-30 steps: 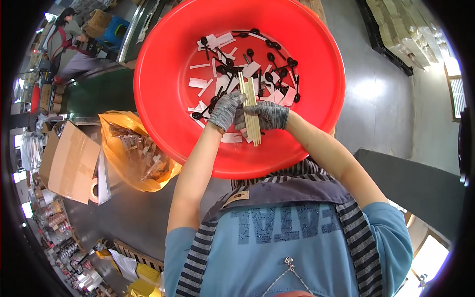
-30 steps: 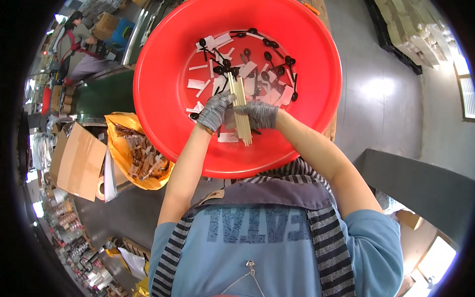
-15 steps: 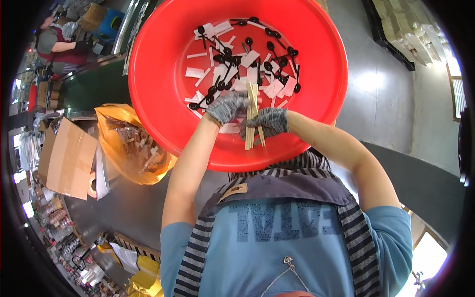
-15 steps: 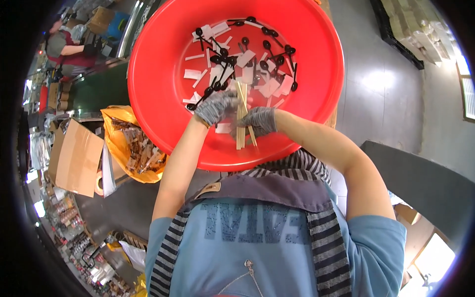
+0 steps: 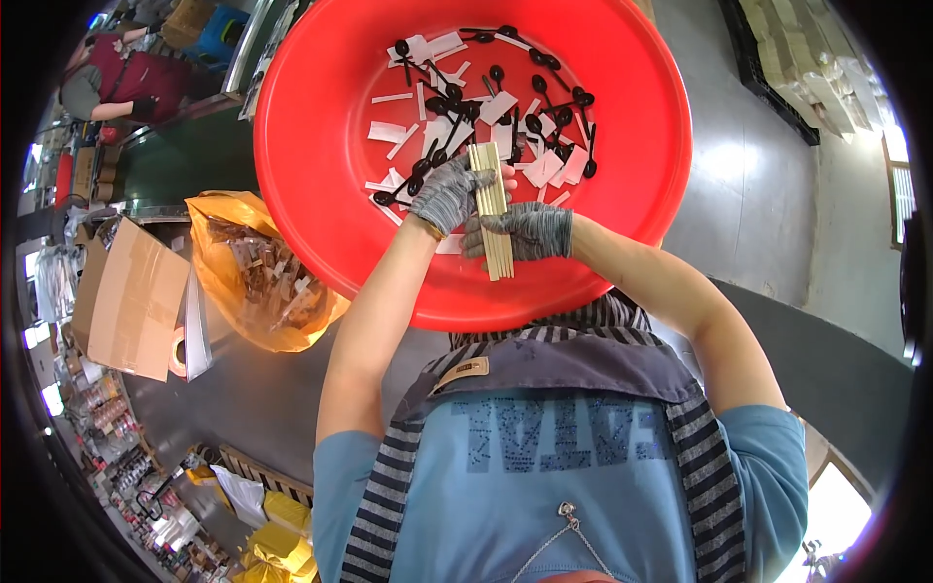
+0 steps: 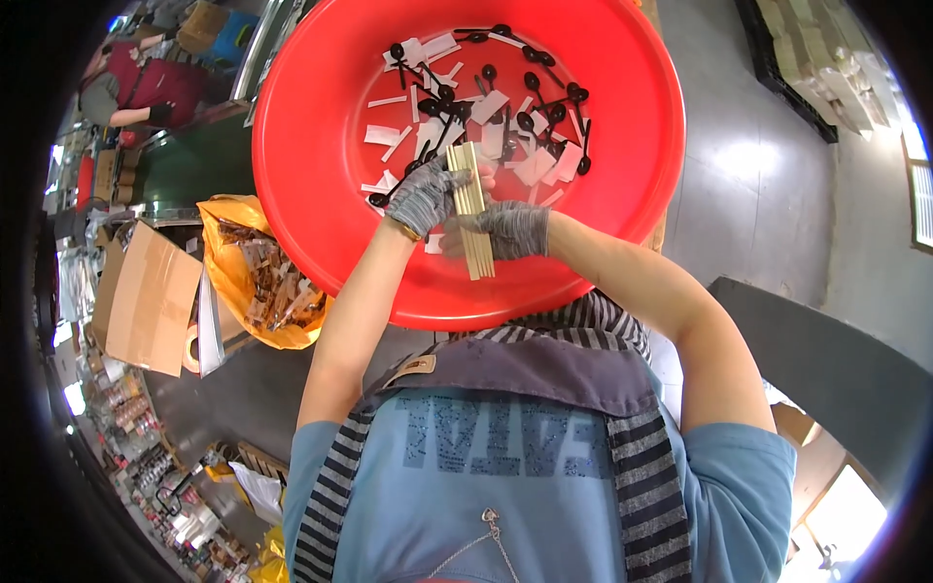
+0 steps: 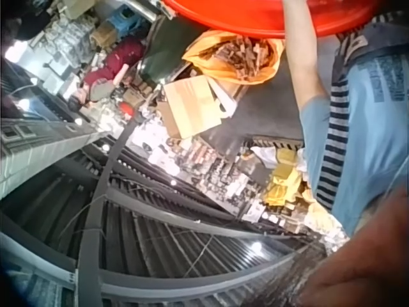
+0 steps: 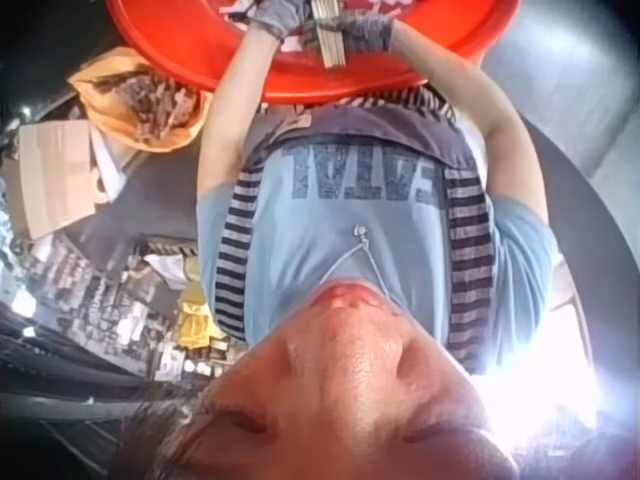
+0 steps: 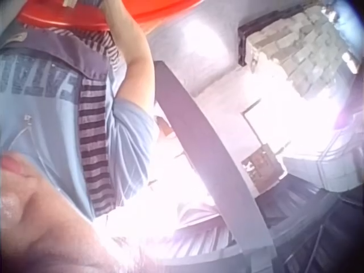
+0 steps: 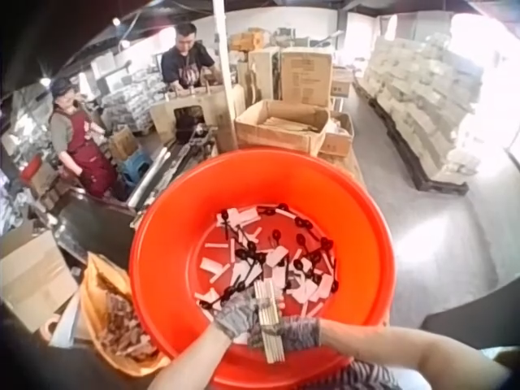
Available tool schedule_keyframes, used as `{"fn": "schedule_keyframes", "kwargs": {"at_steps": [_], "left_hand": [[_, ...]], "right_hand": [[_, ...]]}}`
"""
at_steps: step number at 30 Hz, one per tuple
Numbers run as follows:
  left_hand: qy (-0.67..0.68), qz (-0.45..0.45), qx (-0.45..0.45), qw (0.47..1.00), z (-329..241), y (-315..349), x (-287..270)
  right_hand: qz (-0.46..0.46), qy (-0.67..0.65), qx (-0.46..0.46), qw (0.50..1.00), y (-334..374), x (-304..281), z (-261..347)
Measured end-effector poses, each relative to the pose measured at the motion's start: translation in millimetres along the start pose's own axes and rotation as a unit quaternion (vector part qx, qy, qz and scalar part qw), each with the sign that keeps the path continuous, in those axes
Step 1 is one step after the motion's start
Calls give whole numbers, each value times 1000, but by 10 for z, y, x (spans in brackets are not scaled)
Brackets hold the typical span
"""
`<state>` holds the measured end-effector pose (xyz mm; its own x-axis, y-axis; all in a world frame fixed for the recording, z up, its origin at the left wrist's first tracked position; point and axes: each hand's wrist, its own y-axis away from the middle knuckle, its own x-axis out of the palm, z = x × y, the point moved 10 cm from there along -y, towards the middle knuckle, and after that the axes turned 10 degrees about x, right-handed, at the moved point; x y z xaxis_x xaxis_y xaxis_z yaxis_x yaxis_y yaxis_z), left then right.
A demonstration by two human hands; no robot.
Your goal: The recorder is sorting disposable chopsticks and spoons from a large red bin into individual plastic packages.
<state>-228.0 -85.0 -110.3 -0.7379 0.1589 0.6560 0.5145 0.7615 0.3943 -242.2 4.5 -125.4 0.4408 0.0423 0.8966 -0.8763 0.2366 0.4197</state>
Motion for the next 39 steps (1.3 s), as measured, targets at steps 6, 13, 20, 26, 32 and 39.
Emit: {"fn": "schedule_keyframes", "kwargs": {"at_steps": [6,13,20,26,32,39], "left_hand": [[8,34,-17,999,-54,11,96],[-86,-34,20,995,-301,55,-164],[-76,-94,306,944,-1803,949,-764],[-238,-575,421,660,-2838,3587,-1932],[-153,-366,435,808,-2209,2361,-1241],[80,-37,88,992,-455,317,-215]], "right_hand": [[13,22,-7,1000,30,53,31],[-24,57,3,998,92,197,120],[-126,-25,-80,989,142,-185,362],[-144,-17,-68,987,76,-157,361],[-72,29,-62,995,134,37,341],[42,98,10,994,115,350,140]]}}
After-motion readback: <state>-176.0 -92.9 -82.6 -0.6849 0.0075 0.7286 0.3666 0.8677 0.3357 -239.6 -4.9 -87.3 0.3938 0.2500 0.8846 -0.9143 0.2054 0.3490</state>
